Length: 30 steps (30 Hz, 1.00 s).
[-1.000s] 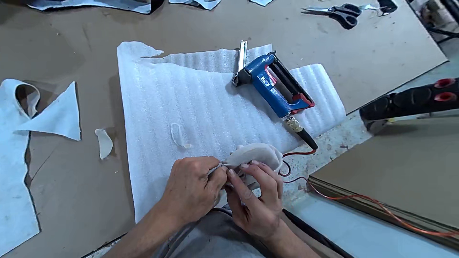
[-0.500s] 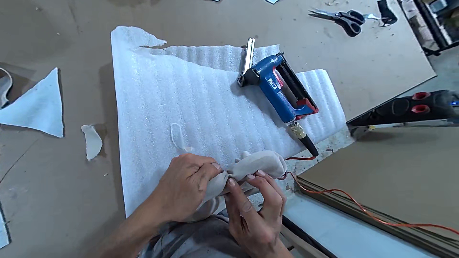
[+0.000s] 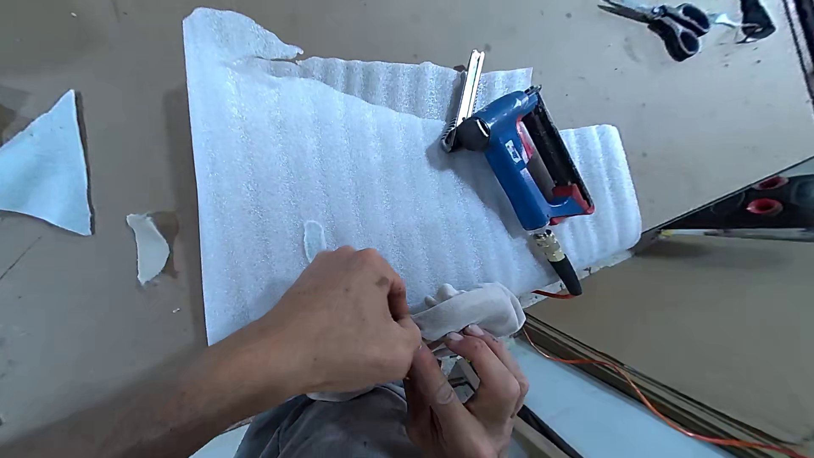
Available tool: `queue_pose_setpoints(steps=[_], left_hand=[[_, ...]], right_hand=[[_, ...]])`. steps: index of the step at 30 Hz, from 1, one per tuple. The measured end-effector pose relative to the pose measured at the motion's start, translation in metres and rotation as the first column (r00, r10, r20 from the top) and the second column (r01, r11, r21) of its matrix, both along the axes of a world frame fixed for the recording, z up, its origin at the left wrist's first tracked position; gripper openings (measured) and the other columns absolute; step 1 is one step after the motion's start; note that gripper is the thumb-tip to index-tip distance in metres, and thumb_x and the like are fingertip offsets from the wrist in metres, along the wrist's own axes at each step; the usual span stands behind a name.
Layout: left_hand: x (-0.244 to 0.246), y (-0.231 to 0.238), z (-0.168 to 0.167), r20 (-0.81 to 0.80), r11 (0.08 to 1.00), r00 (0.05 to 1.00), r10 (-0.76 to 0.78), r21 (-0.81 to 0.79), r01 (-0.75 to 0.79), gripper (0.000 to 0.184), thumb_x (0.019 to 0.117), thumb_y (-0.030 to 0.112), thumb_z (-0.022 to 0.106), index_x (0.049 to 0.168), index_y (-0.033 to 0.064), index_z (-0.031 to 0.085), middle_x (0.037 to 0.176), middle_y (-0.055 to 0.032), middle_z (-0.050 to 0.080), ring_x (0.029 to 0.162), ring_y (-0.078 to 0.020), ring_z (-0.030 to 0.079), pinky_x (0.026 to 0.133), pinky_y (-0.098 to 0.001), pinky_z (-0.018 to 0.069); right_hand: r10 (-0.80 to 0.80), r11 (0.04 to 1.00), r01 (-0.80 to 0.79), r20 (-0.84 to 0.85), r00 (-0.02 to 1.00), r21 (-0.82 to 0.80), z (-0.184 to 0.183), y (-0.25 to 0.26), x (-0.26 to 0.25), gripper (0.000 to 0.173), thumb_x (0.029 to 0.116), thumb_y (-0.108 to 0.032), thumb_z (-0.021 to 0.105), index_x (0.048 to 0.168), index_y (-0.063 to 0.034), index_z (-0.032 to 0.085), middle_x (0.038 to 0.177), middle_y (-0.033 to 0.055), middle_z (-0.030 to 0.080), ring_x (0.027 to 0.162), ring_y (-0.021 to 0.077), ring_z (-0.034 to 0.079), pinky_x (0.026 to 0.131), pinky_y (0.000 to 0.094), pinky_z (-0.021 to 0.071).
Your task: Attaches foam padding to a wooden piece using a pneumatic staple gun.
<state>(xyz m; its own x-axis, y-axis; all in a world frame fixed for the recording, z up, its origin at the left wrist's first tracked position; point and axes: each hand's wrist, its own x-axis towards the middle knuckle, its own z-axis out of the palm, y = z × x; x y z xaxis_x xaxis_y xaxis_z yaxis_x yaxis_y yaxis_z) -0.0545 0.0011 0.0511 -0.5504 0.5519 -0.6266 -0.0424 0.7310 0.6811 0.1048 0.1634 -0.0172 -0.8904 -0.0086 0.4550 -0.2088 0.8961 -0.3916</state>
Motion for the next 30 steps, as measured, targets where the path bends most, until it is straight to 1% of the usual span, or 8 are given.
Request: queue_pose_setpoints(steps=[6, 11, 13, 16, 20, 23, 25, 30], left_hand=[[-0.012, 0.019, 0.02, -0.22, 0.915, 0.892, -0.395, -0.174, 0.363, 0.023, 0.0833, 0.033, 0.075, 0.065, 0.0255, 0.063, 0.052, 0.0116, 0.049, 0.047, -0.0042, 0.048, 0.043, -0.0274, 0.0344], [-0.002, 0.008, 0.002, -0.464, 0.924, 0.808, -0.363, -0.066, 0.376, 0.022, 0.083, 0.034, 0.069, 0.064, 0.027, 0.06, 0.051, 0.0146, 0.044, 0.046, 0.0004, 0.044, 0.043, -0.0233, 0.0316], [-0.003, 0.002, -0.008, -0.394, 0.946, 0.873, -0.288, 0.026, 0.323, 0.019, 0.0831, 0.035, 0.069, 0.067, 0.0285, 0.061, 0.052, 0.0166, 0.048, 0.047, 0.0034, 0.045, 0.044, -0.021, 0.0334], [-0.008, -0.002, -0.017, -0.131, 0.972, 0.975, -0.182, 0.124, 0.198, 0.019, 0.0847, 0.031, 0.073, 0.068, 0.0263, 0.064, 0.054, 0.0131, 0.054, 0.046, 0.002, 0.05, 0.04, -0.0192, 0.0386], [-0.012, -0.009, -0.025, 0.094, 0.973, 0.992, -0.083, 0.223, 0.06, 0.015, 0.0892, 0.022, 0.069, 0.074, 0.021, 0.07, 0.057, 0.0073, 0.06, 0.049, -0.0026, 0.055, 0.042, -0.0202, 0.0441], [-0.011, -0.018, -0.023, 0.164, 0.962, 0.987, 0.002, 0.268, -0.046, 0.015, 0.0961, 0.023, 0.065, 0.086, 0.0189, 0.076, 0.067, 0.0059, 0.068, 0.058, -0.0047, 0.063, 0.05, -0.0206, 0.0523], [-0.004, -0.019, -0.021, 0.175, 0.961, 0.983, 0.053, 0.257, -0.098, 0.011, 0.0927, 0.03, 0.071, 0.092, 0.0225, 0.08, 0.072, 0.0079, 0.072, 0.062, -0.0039, 0.067, 0.053, -0.021, 0.0563], [0.001, -0.01, -0.013, 0.229, 0.98, 0.966, 0.122, 0.129, -0.154, 0.007, 0.0896, 0.028, 0.079, 0.085, 0.0227, 0.081, 0.067, 0.0065, 0.07, 0.058, -0.0049, 0.065, 0.05, -0.0225, 0.0527]], right_hand=[[0.039, 0.999, -0.039, 0.014, 0.999, -0.028, 0.002, 0.004, 0.003, 0.027, 0.0968, -0.025, 0.063, 0.123, -0.0278, 0.068, 0.133, -0.001, 0.052, 0.138, 0.0147, 0.042, 0.118, 0.0328, 0.0348], [0.038, 0.998, -0.038, 0.01, 0.999, -0.059, -0.001, 0.004, 0.004, 0.028, 0.0954, -0.025, 0.066, 0.123, -0.0284, 0.07, 0.131, -0.0009, 0.053, 0.136, 0.0157, 0.044, 0.116, 0.0334, 0.0363], [0.031, 0.997, -0.031, 0.01, 0.999, -0.065, 0.0, 0.002, 0.003, 0.028, 0.0942, -0.025, 0.069, 0.122, -0.0279, 0.071, 0.131, -0.0008, 0.054, 0.136, 0.0162, 0.044, 0.116, 0.034, 0.0367], [0.024, 0.999, -0.023, 0.013, 1.0, -0.047, 0.002, 0.001, 0.002, 0.028, 0.0931, -0.024, 0.07, 0.121, -0.0272, 0.071, 0.13, -0.0001, 0.055, 0.134, 0.0172, 0.046, 0.116, 0.0345, 0.0384], [0.016, 1.0, -0.016, 0.031, 0.999, -0.021, 0.006, 0.001, 0.001, 0.029, 0.093, -0.026, 0.07, 0.122, -0.028, 0.07, 0.129, -0.0003, 0.055, 0.134, 0.0171, 0.046, 0.115, 0.0341, 0.0386], [0.013, 1.0, -0.013, 0.035, 0.999, -0.014, 0.006, 0.001, 0.0, 0.03, 0.0933, -0.025, 0.069, 0.123, -0.0281, 0.069, 0.13, -0.0006, 0.054, 0.134, 0.0163, 0.045, 0.115, 0.0333, 0.0378], [0.003, 1.0, -0.002, 0.028, 1.0, -0.018, 0.006, 0.0, 0.0, 0.029, 0.0929, -0.025, 0.07, 0.122, -0.0278, 0.07, 0.13, -0.0008, 0.054, 0.135, 0.0154, 0.046, 0.116, 0.0326, 0.0377], [0.01, 1.0, -0.01, 0.026, 1.0, -0.022, 0.007, -0.001, 0.002, 0.029, 0.0929, -0.024, 0.071, 0.122, -0.027, 0.07, 0.131, -0.0004, 0.054, 0.136, 0.0156, 0.045, 0.116, 0.0332, 0.0374]])
